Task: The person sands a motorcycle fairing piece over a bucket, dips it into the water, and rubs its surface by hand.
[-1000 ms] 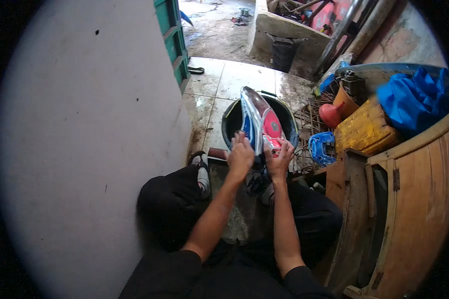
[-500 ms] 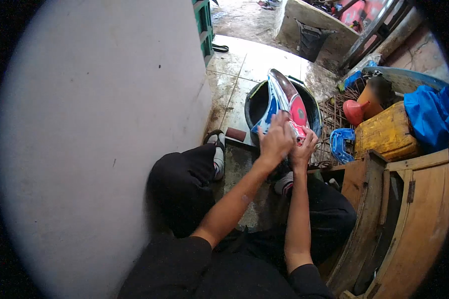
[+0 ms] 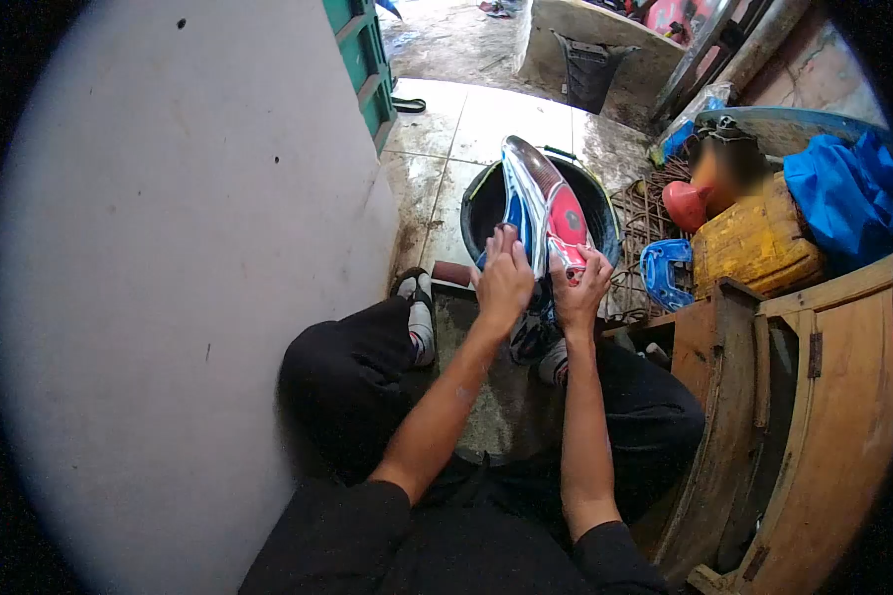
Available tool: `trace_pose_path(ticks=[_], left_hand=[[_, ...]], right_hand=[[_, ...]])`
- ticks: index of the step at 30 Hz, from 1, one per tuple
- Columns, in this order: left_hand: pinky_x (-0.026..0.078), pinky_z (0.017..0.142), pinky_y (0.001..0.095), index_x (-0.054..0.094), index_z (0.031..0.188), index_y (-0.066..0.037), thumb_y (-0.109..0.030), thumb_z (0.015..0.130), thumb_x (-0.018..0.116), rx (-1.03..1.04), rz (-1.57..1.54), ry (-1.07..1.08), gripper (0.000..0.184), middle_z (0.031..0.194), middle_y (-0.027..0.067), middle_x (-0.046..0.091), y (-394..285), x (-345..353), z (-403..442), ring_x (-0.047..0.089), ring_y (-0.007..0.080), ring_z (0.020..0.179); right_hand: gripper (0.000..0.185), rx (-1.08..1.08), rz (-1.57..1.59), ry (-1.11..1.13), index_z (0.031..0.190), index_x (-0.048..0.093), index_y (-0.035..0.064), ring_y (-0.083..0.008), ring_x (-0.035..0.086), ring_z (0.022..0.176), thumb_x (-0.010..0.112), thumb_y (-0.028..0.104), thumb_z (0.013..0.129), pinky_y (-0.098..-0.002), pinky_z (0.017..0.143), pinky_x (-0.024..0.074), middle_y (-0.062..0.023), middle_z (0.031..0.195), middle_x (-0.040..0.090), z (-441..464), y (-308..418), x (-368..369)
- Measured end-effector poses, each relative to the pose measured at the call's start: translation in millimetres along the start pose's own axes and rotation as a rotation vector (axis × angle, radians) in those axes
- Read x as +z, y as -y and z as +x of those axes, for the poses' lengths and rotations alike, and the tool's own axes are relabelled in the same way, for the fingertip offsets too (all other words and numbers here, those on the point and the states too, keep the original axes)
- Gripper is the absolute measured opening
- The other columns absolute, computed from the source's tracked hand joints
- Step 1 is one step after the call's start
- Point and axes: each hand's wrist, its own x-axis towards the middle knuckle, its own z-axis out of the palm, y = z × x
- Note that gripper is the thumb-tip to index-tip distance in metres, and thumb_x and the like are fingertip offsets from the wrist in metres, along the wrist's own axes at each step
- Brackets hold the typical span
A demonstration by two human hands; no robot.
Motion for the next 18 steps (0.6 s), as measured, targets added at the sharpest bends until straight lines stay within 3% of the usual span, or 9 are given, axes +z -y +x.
trace_pose_path(ticks=[5, 9, 11, 13, 15, 17, 18], left_hand=[[0.016, 0.114, 0.0655, 0.045, 0.146, -0.013, -0.035, 0.102, 0.034, 0.192, 0.085, 0.057, 0.05, 0.159, 0.0126, 0.032, -23.9, 0.6, -14.9, 0.03, 0.0326, 0.146], [0.017, 0.11, 0.0715, 0.047, 0.144, -0.012, -0.034, 0.102, 0.033, 0.049, -0.039, -0.047, 0.05, 0.158, 0.0122, 0.034, 9.4, 2.0, 10.3, 0.031, 0.0336, 0.146], [0.016, 0.111, 0.0699, 0.043, 0.147, -0.013, -0.034, 0.102, 0.03, 0.034, 0.025, 0.018, 0.051, 0.158, 0.013, 0.033, 6.0, 3.0, -2.2, 0.029, 0.034, 0.146], [0.015, 0.113, 0.0685, 0.041, 0.149, -0.013, -0.034, 0.103, 0.028, 0.225, 0.046, 0.076, 0.052, 0.158, 0.014, 0.033, -13.4, 2.3, -19.6, 0.028, 0.0343, 0.147], [0.014, 0.114, 0.0664, 0.041, 0.149, -0.013, -0.035, 0.103, 0.029, 0.214, 0.095, 0.077, 0.052, 0.158, 0.015, 0.034, -18.6, -2.6, -12.7, 0.029, 0.0344, 0.147], [0.014, 0.115, 0.065, 0.043, 0.148, -0.012, -0.035, 0.103, 0.031, 0.014, -0.02, 0.006, 0.052, 0.158, 0.0148, 0.034, 4.0, 1.6, 8.9, 0.028, 0.0341, 0.147], [0.015, 0.115, 0.0643, 0.041, 0.149, -0.012, -0.036, 0.103, 0.03, 0.078, -0.085, -0.023, 0.053, 0.159, 0.0139, 0.032, 34.6, 13.0, 22.7, 0.027, 0.0336, 0.147]], right_hand=[[0.066, -0.014, 0.019, 0.002, 0.119, 0.057, 0.0062, -0.0362, 0.045, 0.122, 0.072, 0.058, 0.08, -0.0509, 0.103, 0.0342, -0.0173, 0.121, 0.049, -3.1, -9.4, 2.6], [0.067, 0.072, -0.005, 0.045, 0.12, 0.057, 0.0073, -0.0381, 0.044, 0.122, 0.071, 0.059, 0.08, -0.0518, 0.104, 0.0333, -0.0201, 0.125, 0.046, -3.7, 2.1, -3.7], [0.066, 0.064, -0.008, 0.031, 0.12, 0.057, 0.0071, -0.0381, 0.044, 0.122, 0.071, 0.058, 0.08, -0.0517, 0.104, 0.0333, -0.0201, 0.125, 0.046, -2.3, 0.3, -3.4], [0.066, 0.048, -0.009, 0.037, 0.12, 0.057, 0.007, -0.038, 0.044, 0.122, 0.071, 0.058, 0.08, -0.0517, 0.104, 0.0333, -0.0202, 0.126, 0.046, -3.0, 1.1, 0.4], [0.065, 0.063, 0.036, 0.031, 0.12, 0.057, 0.0067, -0.0388, 0.044, 0.121, 0.072, 0.056, 0.08, -0.0517, 0.104, 0.0334, -0.0203, 0.126, 0.046, -3.1, -0.5, -0.8], [0.065, 0.048, 0.0, 0.018, 0.119, 0.057, 0.0066, -0.0395, 0.045, 0.12, 0.072, 0.056, 0.079, -0.0519, 0.104, 0.0339, -0.0206, 0.126, 0.045, -4.2, 1.8, -4.4], [0.065, 0.053, 0.01, 0.013, 0.119, 0.057, 0.0066, -0.0395, 0.045, 0.12, 0.073, 0.056, 0.079, -0.052, 0.104, 0.034, -0.0206, 0.125, 0.046, -3.7, 3.3, -4.6]])
